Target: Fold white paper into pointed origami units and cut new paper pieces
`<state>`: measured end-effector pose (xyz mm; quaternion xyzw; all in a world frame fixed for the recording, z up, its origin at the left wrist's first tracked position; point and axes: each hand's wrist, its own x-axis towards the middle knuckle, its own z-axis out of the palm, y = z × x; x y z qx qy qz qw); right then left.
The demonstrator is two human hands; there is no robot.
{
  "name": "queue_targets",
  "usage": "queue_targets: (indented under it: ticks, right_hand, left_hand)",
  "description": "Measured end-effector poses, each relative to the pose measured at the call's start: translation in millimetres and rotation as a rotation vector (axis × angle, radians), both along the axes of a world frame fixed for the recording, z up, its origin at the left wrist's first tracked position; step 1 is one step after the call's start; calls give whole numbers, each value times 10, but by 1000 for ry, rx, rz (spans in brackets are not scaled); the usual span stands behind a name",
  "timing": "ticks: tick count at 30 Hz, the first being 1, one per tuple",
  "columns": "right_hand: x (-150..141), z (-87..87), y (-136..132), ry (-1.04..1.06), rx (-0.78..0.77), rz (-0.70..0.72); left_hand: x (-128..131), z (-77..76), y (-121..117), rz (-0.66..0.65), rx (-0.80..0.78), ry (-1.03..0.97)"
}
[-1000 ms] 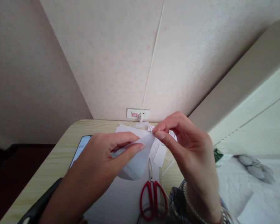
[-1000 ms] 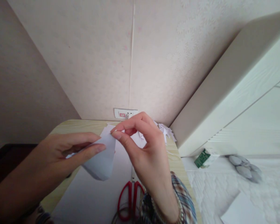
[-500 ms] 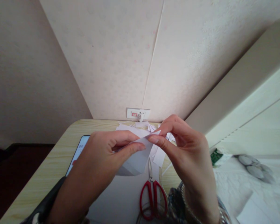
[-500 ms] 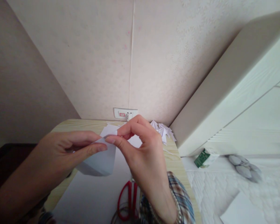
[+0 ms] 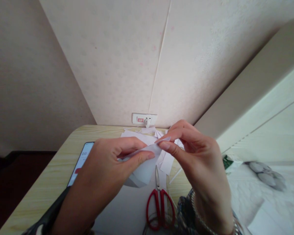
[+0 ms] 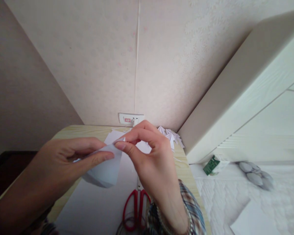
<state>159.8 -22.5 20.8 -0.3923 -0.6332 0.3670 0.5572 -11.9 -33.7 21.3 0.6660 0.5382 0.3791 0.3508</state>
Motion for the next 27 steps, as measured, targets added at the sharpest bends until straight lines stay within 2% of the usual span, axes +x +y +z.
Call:
queue_targets:
  ticks: [11, 27]
  right_hand:
    - [-11, -5, -34, -54, 61, 0]
    - [12, -22, -48, -61, 115, -52]
  left_hand:
    - [-23, 35, -20, -9, 30, 49]
    - [-31, 2, -22, -72, -91, -10]
